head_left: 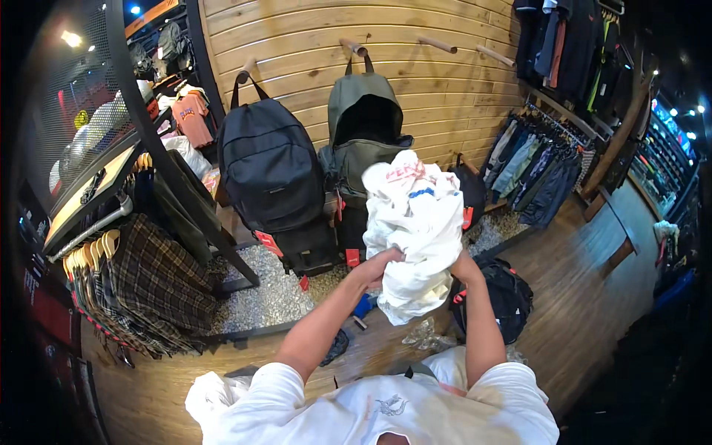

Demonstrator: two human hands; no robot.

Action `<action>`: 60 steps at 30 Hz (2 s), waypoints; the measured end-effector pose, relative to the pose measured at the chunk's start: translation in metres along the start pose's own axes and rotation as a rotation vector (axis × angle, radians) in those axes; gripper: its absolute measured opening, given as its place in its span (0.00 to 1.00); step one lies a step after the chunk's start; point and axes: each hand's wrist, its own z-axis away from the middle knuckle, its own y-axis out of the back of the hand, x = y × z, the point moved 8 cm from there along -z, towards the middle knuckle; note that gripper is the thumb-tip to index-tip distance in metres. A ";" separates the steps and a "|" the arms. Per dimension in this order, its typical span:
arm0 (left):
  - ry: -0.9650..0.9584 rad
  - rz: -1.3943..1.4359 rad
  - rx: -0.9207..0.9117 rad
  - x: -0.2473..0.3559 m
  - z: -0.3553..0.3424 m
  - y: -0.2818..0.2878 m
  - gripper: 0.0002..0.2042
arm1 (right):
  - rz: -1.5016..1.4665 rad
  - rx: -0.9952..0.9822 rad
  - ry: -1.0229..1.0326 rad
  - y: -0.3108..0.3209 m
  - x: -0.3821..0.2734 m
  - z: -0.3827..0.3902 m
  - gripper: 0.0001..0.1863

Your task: Stuffing backpacks with filler material and clothes to prepare them for display in a retail setting.

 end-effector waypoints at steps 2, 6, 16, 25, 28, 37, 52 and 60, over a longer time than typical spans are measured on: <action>-0.038 0.097 -0.056 -0.002 -0.007 0.006 0.32 | -0.088 -0.148 -0.190 -0.017 0.009 -0.006 0.42; -0.094 0.287 -0.015 -0.003 -0.061 0.016 0.31 | 0.001 0.023 -0.079 -0.032 0.072 -0.003 0.34; -0.124 -0.368 -0.164 0.106 -0.035 -0.029 0.23 | 0.298 0.236 0.240 0.121 0.115 -0.069 0.27; -1.020 -1.918 0.769 0.276 -0.001 -0.022 0.20 | 0.240 -0.238 0.161 0.208 0.007 -0.197 0.24; -1.044 -1.917 0.630 0.258 -0.016 -0.005 0.15 | 0.207 -0.437 0.158 0.172 -0.066 -0.259 0.24; -0.990 -1.909 0.549 0.227 0.005 0.005 0.19 | 1.037 -0.248 0.357 0.004 -0.223 -0.377 0.21; -1.122 -1.757 0.518 0.243 0.026 -0.028 0.15 | 1.607 -0.475 1.044 -0.183 -0.180 -0.305 0.10; -1.052 -1.636 0.665 0.251 0.037 0.001 0.14 | 0.969 -0.564 0.725 -0.130 -0.226 -0.339 0.31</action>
